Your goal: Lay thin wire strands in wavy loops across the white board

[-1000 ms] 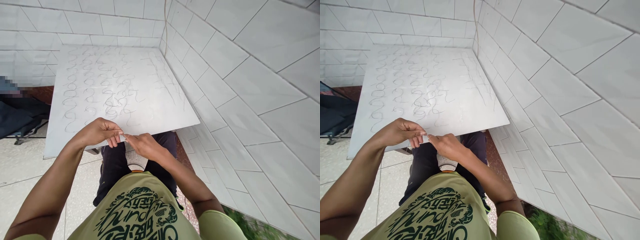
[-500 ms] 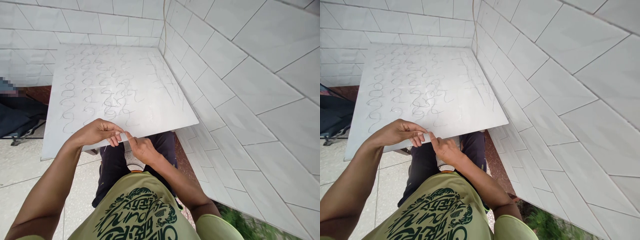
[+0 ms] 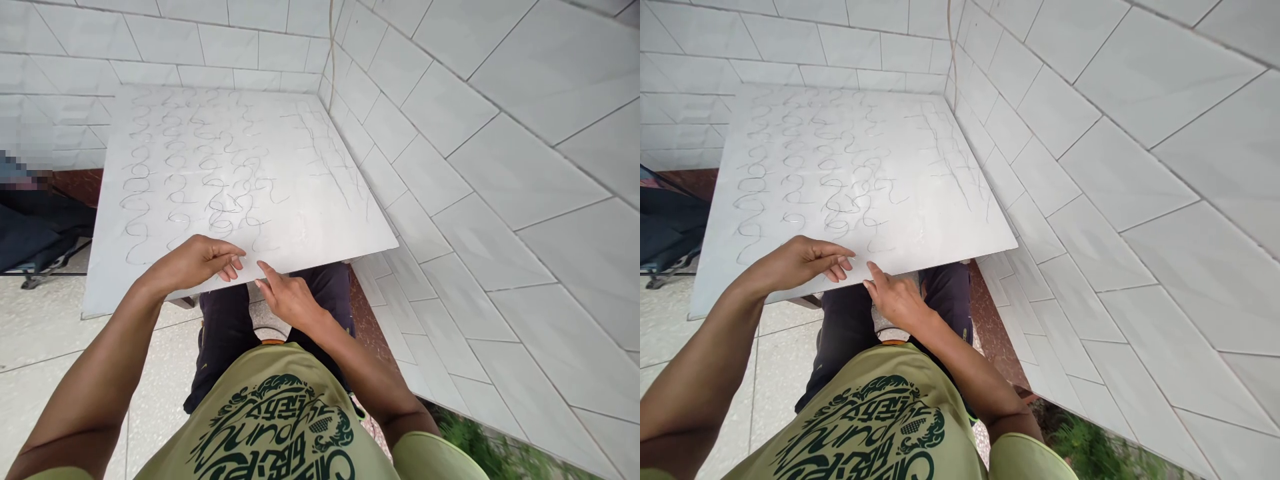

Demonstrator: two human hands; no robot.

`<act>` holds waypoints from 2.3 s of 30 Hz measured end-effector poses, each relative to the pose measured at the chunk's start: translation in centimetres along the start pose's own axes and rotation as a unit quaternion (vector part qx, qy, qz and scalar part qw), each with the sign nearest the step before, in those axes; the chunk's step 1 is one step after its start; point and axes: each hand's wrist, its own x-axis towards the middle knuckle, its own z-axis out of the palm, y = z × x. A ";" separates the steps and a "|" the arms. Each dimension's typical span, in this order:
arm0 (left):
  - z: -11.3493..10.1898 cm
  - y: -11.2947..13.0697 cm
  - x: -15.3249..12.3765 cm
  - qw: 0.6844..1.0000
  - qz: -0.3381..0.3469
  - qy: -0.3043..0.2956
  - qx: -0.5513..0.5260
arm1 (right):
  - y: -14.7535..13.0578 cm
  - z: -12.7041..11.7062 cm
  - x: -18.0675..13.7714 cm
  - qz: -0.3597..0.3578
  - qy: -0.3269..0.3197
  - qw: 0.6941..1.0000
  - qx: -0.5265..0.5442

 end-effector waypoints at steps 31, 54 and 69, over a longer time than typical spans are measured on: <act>0.0 1.2 1.1 0.998 0.035 0.056 0.016 | -0.5 -1.4 0.3 0.003 -0.041 0.999 0.031; -2.7 1.0 1.4 0.998 0.027 0.056 -0.024 | 1.6 -3.2 -1.8 0.006 -0.007 0.979 0.203; -3.4 2.9 2.1 0.998 0.047 0.049 -0.013 | 1.5 -4.1 -0.4 -0.025 0.034 0.992 0.122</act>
